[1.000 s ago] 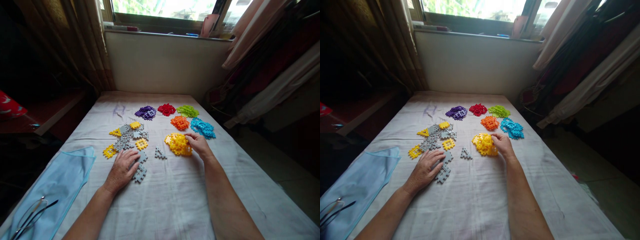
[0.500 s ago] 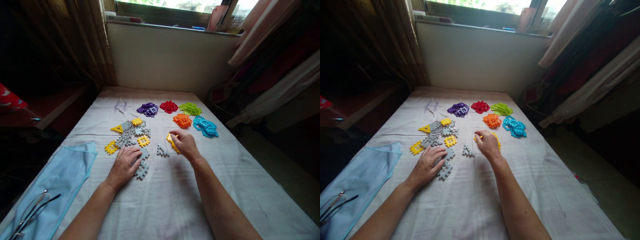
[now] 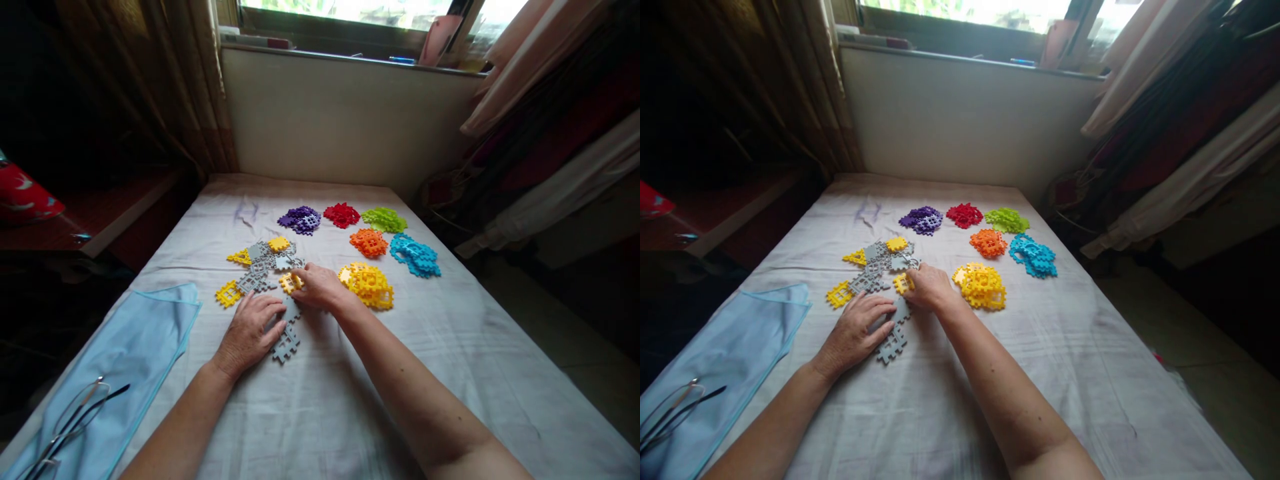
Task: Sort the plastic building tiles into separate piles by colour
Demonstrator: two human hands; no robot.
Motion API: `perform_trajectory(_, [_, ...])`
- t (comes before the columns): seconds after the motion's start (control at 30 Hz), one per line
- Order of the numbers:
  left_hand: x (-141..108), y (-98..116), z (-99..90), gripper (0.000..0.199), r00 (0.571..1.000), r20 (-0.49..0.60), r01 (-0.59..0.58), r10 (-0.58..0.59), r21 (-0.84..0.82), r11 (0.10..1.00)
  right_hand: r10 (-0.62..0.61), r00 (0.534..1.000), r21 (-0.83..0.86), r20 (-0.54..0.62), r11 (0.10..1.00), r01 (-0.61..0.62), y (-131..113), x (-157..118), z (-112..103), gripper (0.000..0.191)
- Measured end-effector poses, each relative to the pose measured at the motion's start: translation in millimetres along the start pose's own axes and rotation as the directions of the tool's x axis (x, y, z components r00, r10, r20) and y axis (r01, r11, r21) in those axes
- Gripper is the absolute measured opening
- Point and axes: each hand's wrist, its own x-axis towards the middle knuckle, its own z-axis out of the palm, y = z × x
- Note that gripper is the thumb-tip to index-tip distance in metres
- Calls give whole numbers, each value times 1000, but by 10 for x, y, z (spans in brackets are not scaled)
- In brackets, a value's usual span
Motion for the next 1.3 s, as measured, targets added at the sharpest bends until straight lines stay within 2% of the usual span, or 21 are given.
perform_trajectory(0.23, [12,30,-78,17,1000,-6,-18,18,26,999,64,998,16,-10,998,-64,14,-75,40,37])
perform_trajectory(0.37, [14,30,-86,15,1000,-3,-13,13,33,999,56,998,34,-28,998,-55,38,-77,56,48])
perform_trajectory(0.43, [16,24,-86,14,1000,-2,-14,14,28,1000,32,999,20,-12,999,-32,46,-26,42,54])
perform_trajectory(0.53, [19,12,-98,13,1000,-11,-18,19,8,1000,20,998,-10,53,1000,-19,56,75,4,50])
perform_trajectory(0.67, [21,-2,-119,17,1000,-23,-19,18,-4,1000,39,997,-11,67,999,-38,61,103,-16,49])
perform_trajectory(0.83, [35,11,-125,26,998,-51,-39,39,6,999,59,998,-3,27,998,-59,41,-57,29,56])
perform_trajectory(0.9, [36,5,-138,29,998,-58,-35,36,19,999,54,998,-6,12,999,-54,28,-105,35,53])
perform_trajectory(1.0, [19,-73,-186,31,996,-93,21,-15,65,998,17,1000,-22,8,1000,-17,10,-132,39,41])
perform_trajectory(1.1, [-22,-233,-259,31,976,-190,132,-105,137,982,8,1000,-32,-30,999,-9,-3,-160,77,37])
perform_trajectory(1.2, [-73,-397,-319,30,942,-265,270,-206,230,935,21,994,19,-111,1000,-19,27,-255,144,41])
perform_trajectory(1.3, [-125,-502,-331,41,918,-260,374,-300,312,873,55,969,136,-240,990,-22,214,-417,172,41])
